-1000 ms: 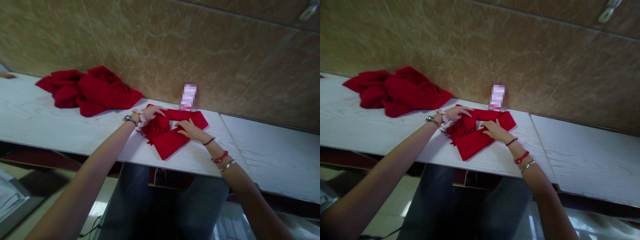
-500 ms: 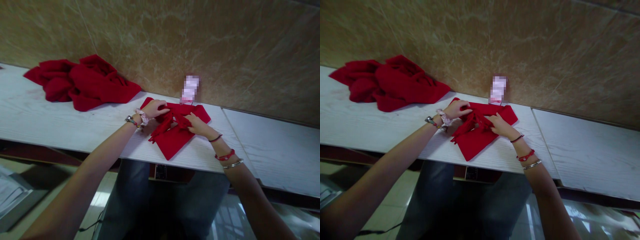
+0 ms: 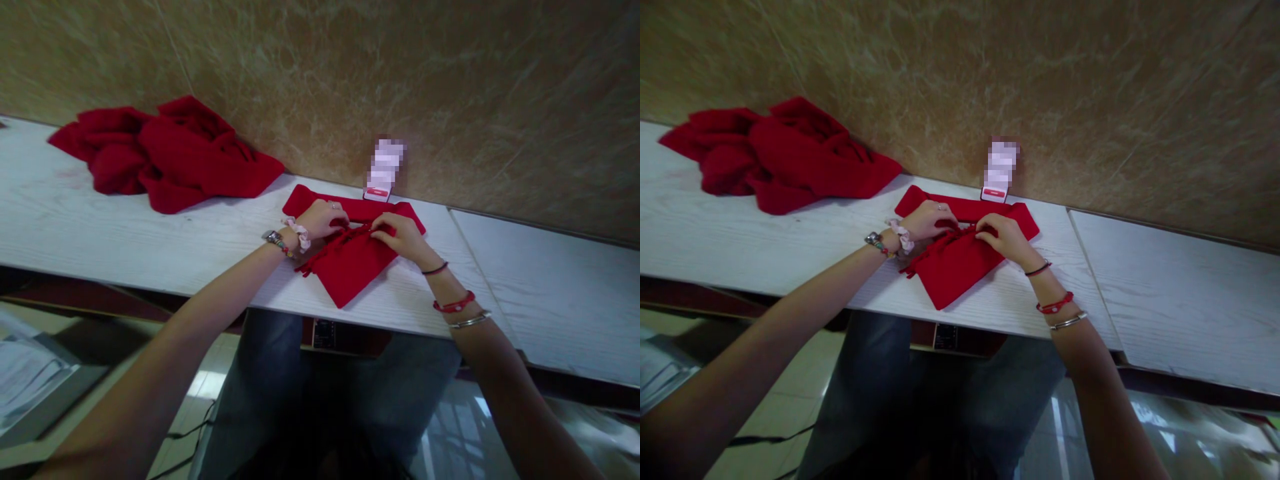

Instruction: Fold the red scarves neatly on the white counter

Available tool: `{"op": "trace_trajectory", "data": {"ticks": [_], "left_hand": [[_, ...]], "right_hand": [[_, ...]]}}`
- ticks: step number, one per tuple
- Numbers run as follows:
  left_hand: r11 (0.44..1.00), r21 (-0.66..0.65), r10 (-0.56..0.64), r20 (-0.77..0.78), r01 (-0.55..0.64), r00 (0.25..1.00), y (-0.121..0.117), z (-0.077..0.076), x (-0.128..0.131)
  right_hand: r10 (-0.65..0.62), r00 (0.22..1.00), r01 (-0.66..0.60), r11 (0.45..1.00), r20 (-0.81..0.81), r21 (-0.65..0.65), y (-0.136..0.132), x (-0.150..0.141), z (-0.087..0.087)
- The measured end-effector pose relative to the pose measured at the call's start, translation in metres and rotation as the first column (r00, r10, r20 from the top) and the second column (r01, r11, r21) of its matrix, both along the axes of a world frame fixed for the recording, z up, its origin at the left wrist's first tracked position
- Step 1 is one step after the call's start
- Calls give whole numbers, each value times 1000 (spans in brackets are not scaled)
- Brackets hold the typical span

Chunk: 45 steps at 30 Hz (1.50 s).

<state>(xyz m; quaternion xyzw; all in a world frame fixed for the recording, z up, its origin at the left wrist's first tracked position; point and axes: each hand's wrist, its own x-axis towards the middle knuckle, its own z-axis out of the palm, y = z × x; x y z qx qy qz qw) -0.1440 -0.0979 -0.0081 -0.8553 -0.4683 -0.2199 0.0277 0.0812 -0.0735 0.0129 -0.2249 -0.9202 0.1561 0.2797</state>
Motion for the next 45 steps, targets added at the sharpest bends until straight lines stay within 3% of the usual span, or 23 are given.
{"op": "trace_trajectory", "data": {"ticks": [4, 9, 14, 17, 20, 25, 28, 33, 35, 39, 42, 45], "left_hand": [[999, 10, 37, 101, -39, 994, 3, -1, 10], [981, 22, 185, 192, -193, 964, 6, -7, 14], [988, -90, 152, 391, -127, 908, -8, -2, 8], [982, -65, 187, 478, -177, 858, -19, 8, 4], [987, -76, 162, 427, -143, 890, -25, 14, 3], [967, -255, 99, 270, -28, 958, -24, 7, 5], [959, -283, 98, 324, -3, 941, -18, 0, 2], [928, -371, 164, 498, 39, 852, -10, -5, -10], [929, -370, 190, 514, 16, 836, -7, -6, -14], [945, -316, 234, 458, -88, 857, -3, -9, -19], [949, -249, 274, 353, -192, 894, 0, -11, -21], [953, -196, 282, 280, -233, 918, 1, -12, -21]], "right_hand": [[-72, 996, 73, 997, -50, 20, 3, -4, 0], [-128, 987, 132, 991, -93, 32, 11, -13, -4], [-127, 989, 130, 991, -82, 34, 16, -26, -12], [-141, 985, 146, 988, -99, 45, 19, -33, -14], [-190, 975, 196, 980, -113, 45, 22, -36, -15], [-233, 968, 237, 971, -95, 33, 24, -37, -18], [-229, 970, 234, 971, -86, 55, 21, -33, -16], [-235, 967, 248, 956, -95, 157, 9, -9, -1], [-187, 982, 189, 966, -29, 176, 4, 0, 3], [-78, 961, 43, 990, 264, 135, 1, 3, -1], [-117, 920, 71, 988, 375, 136, 0, -3, -9], [-181, 923, 124, 975, 339, 183, -1, -7, -12]]}}
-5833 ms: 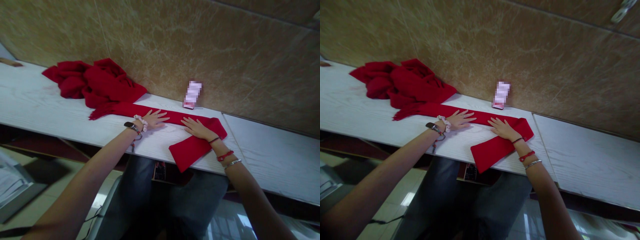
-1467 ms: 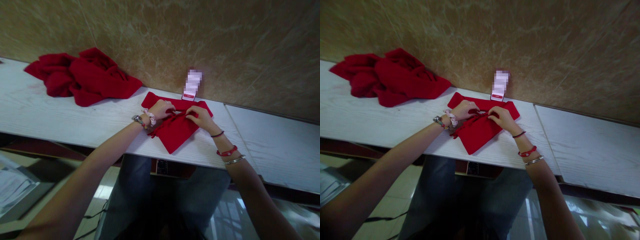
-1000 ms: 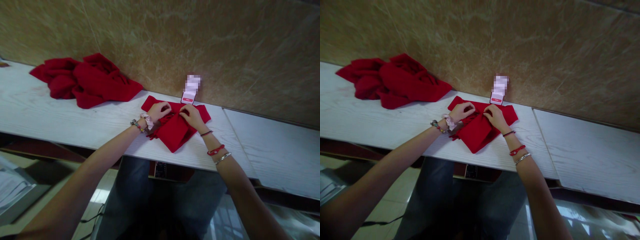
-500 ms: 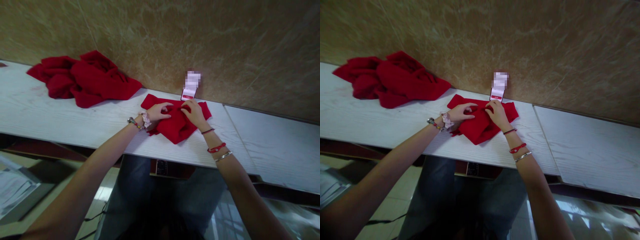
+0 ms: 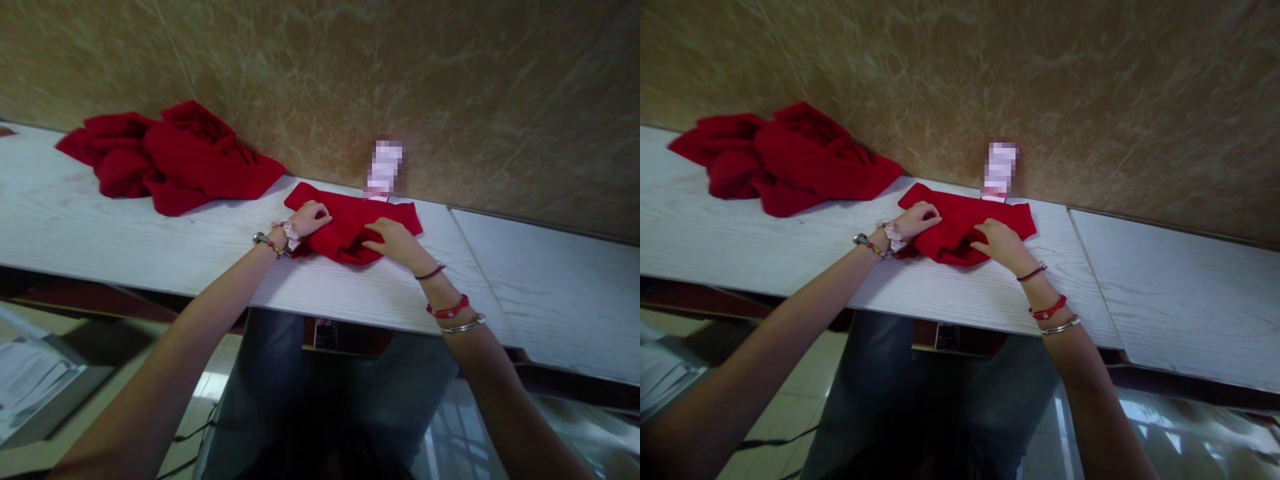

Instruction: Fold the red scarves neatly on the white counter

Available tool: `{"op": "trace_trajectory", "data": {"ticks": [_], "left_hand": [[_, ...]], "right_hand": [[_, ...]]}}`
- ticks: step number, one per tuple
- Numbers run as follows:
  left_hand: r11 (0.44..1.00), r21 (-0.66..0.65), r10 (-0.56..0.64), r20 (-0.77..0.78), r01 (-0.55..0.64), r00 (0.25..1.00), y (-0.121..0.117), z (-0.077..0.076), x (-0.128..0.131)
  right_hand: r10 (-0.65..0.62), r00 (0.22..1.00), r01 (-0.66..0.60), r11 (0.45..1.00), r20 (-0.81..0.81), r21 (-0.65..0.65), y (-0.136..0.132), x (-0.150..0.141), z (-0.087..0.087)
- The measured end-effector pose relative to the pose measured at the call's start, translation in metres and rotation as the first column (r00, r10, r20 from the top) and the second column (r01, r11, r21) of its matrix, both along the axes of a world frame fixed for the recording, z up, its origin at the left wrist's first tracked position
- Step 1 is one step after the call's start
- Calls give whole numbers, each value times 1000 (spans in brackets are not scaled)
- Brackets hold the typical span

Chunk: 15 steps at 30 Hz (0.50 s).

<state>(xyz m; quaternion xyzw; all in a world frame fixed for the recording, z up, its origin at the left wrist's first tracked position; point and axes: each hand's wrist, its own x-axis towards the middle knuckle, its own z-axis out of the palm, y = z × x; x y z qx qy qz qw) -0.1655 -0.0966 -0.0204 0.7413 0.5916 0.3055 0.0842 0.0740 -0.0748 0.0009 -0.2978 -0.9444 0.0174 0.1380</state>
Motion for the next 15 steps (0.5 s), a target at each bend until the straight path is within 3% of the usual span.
{"op": "trace_trajectory", "data": {"ticks": [3, 8, 12, 15], "left_hand": [[999, -34, 13, 18, -13, 1000, -1, 0, 1], [993, -106, 70, 134, -56, 988, -4, 1, 7], [988, -142, 97, 239, -64, 966, -1, -3, 13], [981, -151, 158, 229, -125, 961, 0, -6, 16]], "right_hand": [[-3, 998, 5, 1000, -69, 25, -1, -1, 0], [38, 985, -52, 995, -167, -83, -1, -2, -4], [0, 982, -21, 994, -188, -110, 2, -3, -7], [16, 984, -38, 992, -179, -121, 3, -5, -8]]}}
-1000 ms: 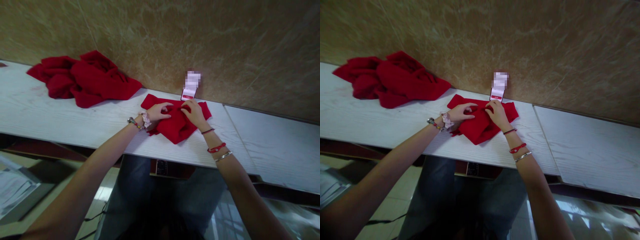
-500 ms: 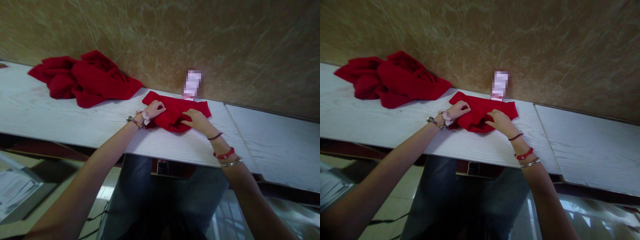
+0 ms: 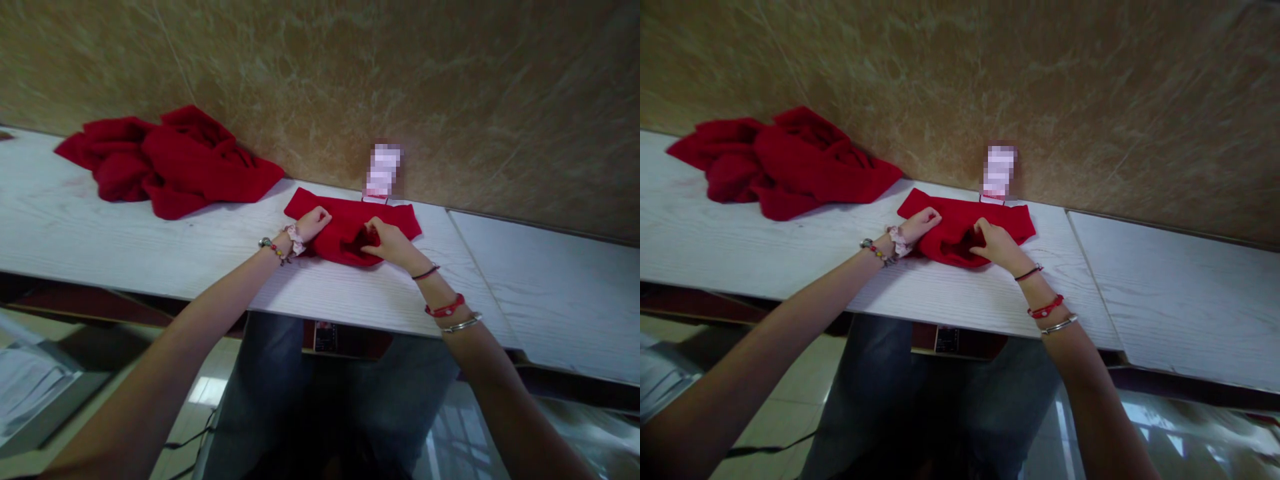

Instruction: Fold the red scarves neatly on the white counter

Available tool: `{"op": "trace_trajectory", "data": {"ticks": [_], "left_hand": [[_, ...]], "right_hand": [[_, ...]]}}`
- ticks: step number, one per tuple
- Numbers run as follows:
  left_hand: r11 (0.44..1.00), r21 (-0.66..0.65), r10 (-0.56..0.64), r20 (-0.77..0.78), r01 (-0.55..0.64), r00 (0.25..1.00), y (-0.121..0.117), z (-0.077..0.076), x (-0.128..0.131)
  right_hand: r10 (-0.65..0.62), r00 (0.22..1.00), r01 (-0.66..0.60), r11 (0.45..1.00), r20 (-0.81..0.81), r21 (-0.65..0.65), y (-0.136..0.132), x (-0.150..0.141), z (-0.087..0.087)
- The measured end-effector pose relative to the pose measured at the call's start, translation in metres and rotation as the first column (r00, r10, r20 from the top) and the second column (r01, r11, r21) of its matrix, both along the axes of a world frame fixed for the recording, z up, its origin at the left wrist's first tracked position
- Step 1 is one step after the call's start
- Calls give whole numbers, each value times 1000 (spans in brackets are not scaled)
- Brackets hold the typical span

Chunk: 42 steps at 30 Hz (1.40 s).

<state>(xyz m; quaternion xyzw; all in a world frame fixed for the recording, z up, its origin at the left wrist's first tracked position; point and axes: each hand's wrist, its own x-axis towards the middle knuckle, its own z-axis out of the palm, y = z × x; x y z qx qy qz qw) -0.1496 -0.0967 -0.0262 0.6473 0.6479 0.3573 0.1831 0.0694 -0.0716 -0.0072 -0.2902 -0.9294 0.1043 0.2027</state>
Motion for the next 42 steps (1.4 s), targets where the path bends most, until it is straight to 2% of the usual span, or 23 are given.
{"op": "trace_trajectory", "data": {"ticks": [4, 9, 14, 21, 25, 31, 37, 42], "left_hand": [[997, 43, 63, -115, -58, 991, -2, 0, 2], [987, 162, 60, -224, -24, 973, -4, 3, 3], [991, 106, 98, -150, -82, 984, -4, 2, 3], [989, 65, 140, -127, -132, 982, -2, 2, 2], [986, 52, 158, -55, -155, 986, 2, 1, 0], [984, 34, 172, 36, -173, 984, 5, -3, -2], [981, 25, 193, 51, -194, 980, 7, -5, -2], [977, 37, 210, 45, -212, 977, 8, -3, -3]], "right_hand": [[53, 998, -53, 999, -25, 4, -1, -4, -2], [46, 994, -42, 998, -96, 40, -2, -7, -4], [57, 985, -47, 997, -161, 65, -2, -8, -8], [72, 977, -43, 989, -202, 143, -5, -15, -15], [115, 983, -83, 973, -141, 215, -6, -13, -14], [-69, 993, 95, 955, -100, 282, -8, -15, -14], [-132, 989, 146, 954, -69, 264, -12, -32, -16], [-39, 994, 58, 980, -102, 188, -3, -40, -19]]}}
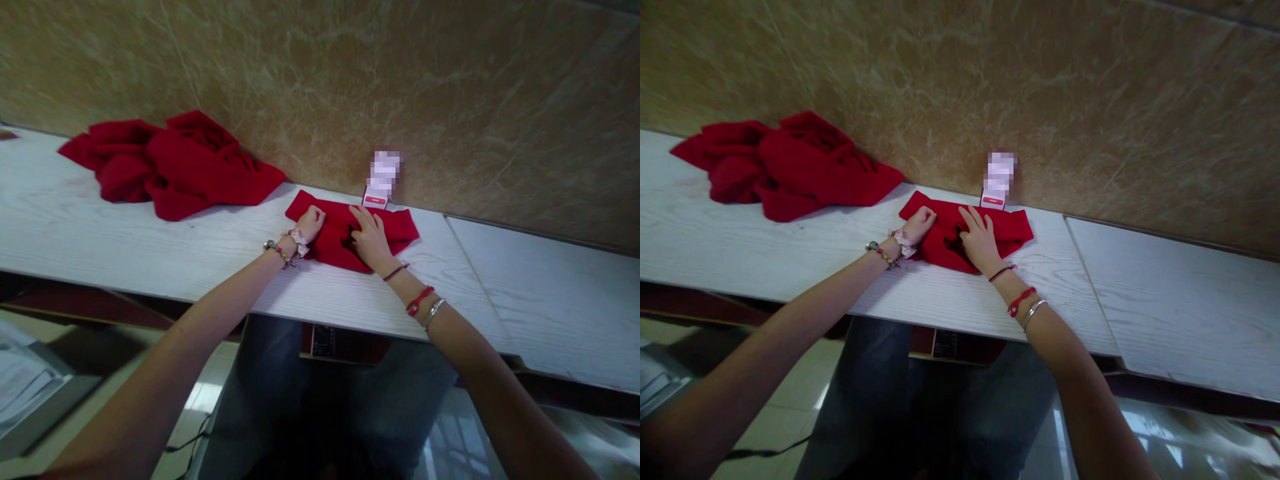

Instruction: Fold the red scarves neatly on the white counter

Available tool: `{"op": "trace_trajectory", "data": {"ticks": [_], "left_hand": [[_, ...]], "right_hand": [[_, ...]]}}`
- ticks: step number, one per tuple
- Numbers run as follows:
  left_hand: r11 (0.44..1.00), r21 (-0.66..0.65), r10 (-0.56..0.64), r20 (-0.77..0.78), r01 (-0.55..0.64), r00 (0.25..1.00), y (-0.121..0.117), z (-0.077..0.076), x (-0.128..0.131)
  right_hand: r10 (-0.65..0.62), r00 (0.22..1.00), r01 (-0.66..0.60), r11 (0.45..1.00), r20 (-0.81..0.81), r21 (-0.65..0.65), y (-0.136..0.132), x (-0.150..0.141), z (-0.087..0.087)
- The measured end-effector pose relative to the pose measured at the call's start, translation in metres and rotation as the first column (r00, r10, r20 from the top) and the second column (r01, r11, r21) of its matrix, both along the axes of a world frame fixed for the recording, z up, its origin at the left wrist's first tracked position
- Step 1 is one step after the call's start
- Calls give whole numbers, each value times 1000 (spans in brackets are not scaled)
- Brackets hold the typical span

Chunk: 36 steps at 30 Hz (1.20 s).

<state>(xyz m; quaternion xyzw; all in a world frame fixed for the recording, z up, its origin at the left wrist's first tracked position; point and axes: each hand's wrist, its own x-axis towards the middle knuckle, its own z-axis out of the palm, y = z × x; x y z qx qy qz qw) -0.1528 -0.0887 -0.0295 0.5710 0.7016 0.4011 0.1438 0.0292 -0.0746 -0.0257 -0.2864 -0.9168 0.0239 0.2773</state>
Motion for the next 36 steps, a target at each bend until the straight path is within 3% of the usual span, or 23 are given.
{"op": "trace_trajectory", "data": {"ticks": [5, 9, 14, 18, 20, 24, 27, 29, 31, 34, 36], "left_hand": [[995, 61, 81, -10, -80, 997, 0, 3, -10], [998, 61, 22, -20, -20, 1000, -2, 3, -11], [977, 11, -215, 108, 215, 971, -11, 3, 2], [850, -22, -491, 329, 527, 807, -21, 10, 7], [805, -6, -557, 334, 593, 760, -25, 15, 5], [835, 7, -540, 207, 551, 816, -24, 22, -5], [878, 14, -478, 43, 478, 877, -20, 21, -12], [904, 24, -423, -88, 426, 902, -20, 20, -14], [919, 24, -382, -198, 394, 903, -21, 20, -14], [945, 2, -310, -309, 326, 899, -24, 22, -13], [980, -3, -185, -356, 197, 916, -24, 22, -16]], "right_hand": [[117, 990, -119, 993, -75, -17, 1, 23, 13], [140, 971, -139, 990, -194, 18, -2, 48, 30], [-26, 963, 12, 998, -267, -53, 8, 50, 26], [-105, 952, 77, 991, -287, -107, 17, 45, 16], [-158, 932, 108, 980, -327, -164, 20, 46, 17], [-244, 856, 114, 949, -455, -294, 23, 60, 31], [-178, 862, 41, 958, -475, -284, 17, 77, 44], [-58, 939, -63, 941, -340, -332, 9, 90, 50], [96, 984, -154, 878, -149, -452, -1, 103, 51], [235, 971, -158, 782, 50, -603, -8, 122, 51], [243, 965, -125, 754, 97, -644, -5, 131, 52]]}}
